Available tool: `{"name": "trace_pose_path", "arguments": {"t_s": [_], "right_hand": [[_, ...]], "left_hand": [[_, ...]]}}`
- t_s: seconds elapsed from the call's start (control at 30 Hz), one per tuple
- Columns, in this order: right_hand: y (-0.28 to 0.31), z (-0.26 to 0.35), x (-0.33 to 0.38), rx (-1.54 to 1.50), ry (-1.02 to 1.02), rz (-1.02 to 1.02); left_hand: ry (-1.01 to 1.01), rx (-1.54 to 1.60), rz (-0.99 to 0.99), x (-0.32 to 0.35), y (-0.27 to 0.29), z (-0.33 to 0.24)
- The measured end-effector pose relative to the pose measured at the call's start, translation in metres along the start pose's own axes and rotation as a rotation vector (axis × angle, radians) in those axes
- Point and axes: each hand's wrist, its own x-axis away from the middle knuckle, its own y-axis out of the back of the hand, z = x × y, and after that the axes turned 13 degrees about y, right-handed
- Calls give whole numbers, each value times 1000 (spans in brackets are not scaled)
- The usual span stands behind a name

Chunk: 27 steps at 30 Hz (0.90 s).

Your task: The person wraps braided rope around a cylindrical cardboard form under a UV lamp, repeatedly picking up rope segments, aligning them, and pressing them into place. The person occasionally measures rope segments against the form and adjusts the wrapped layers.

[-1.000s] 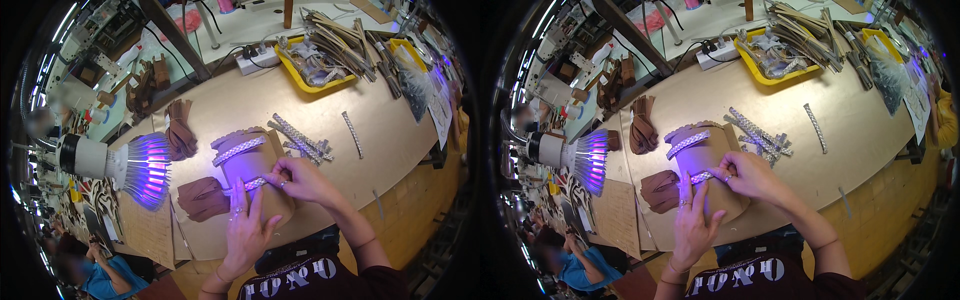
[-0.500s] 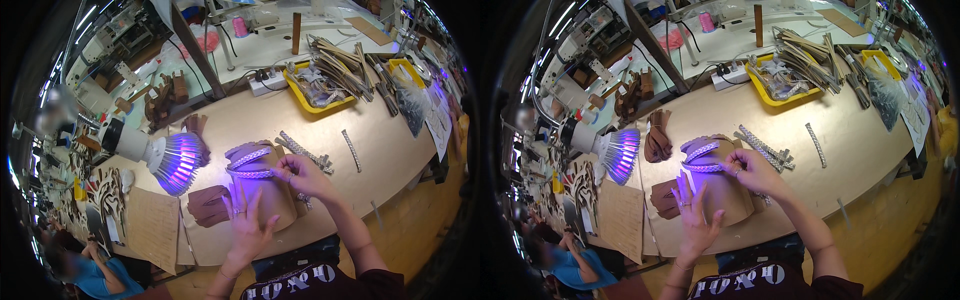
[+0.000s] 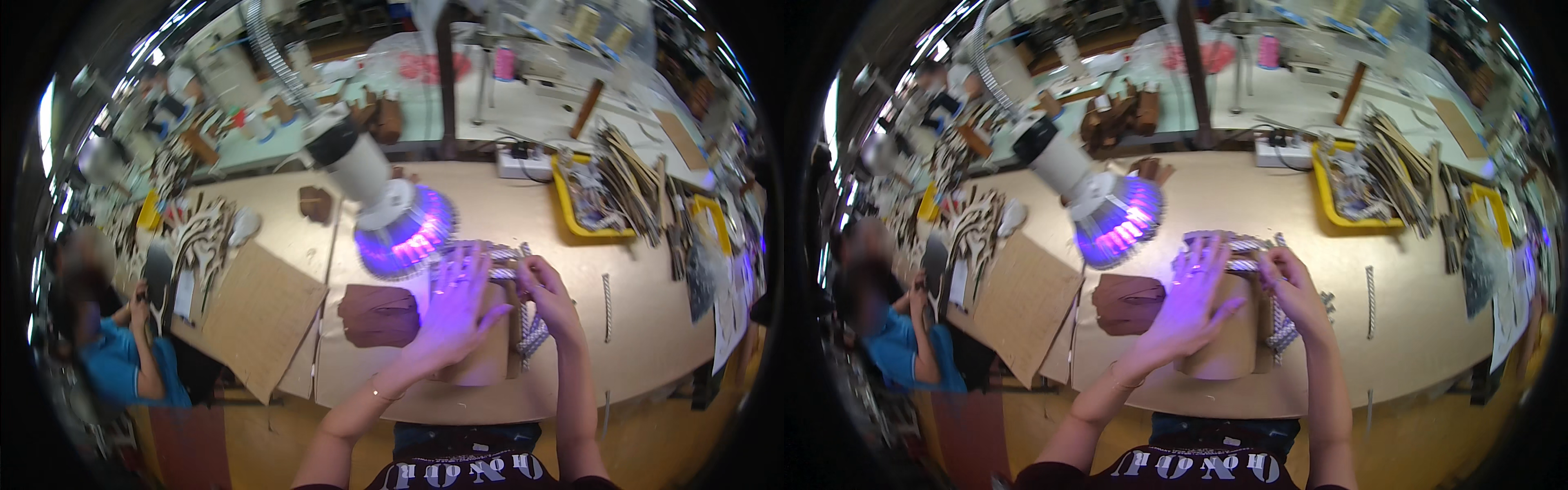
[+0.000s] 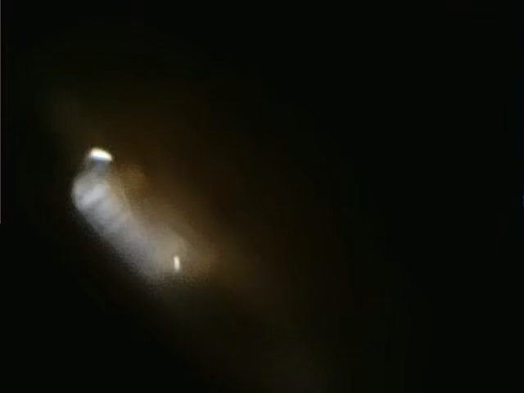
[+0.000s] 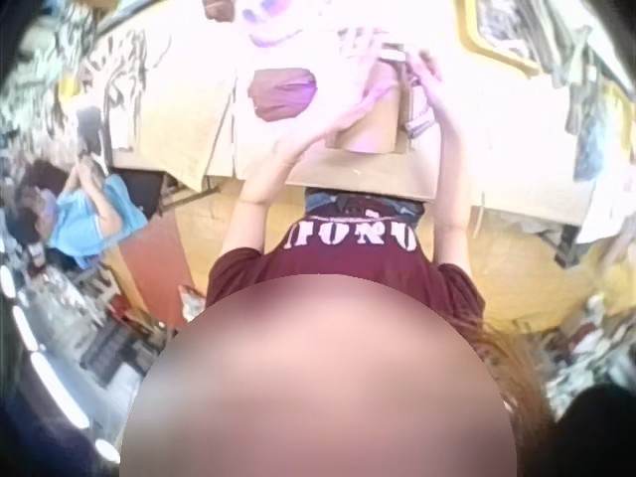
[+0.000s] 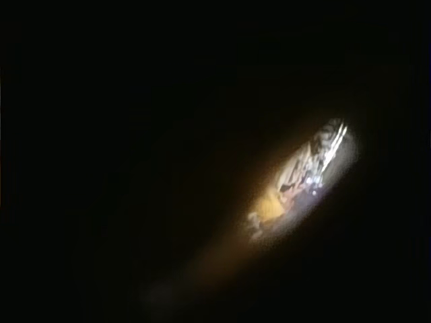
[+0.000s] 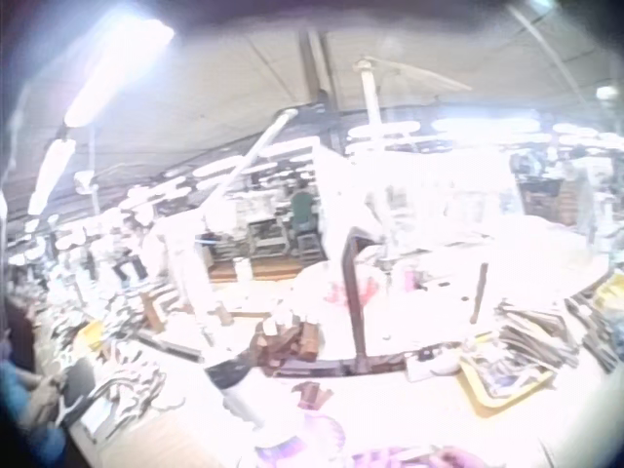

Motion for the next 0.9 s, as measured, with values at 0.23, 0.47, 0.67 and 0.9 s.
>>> {"name": "trace_pose_path", "arguments": {"t_s": [0.23,0.47,0.67,0.9], "right_hand": [[-19,-14,6,-41,103,-132],[-17,-7,25,400,261,-371],[-29,29,49,636,393,-185],[-76,43,63,938,653,256]], "left_hand": [[28,-9,-54,2,-5,-8],[194,115,-326,51,15,63],[271,-192,-297,97,33,124],[186,-234,-349,102,25,127]]}}
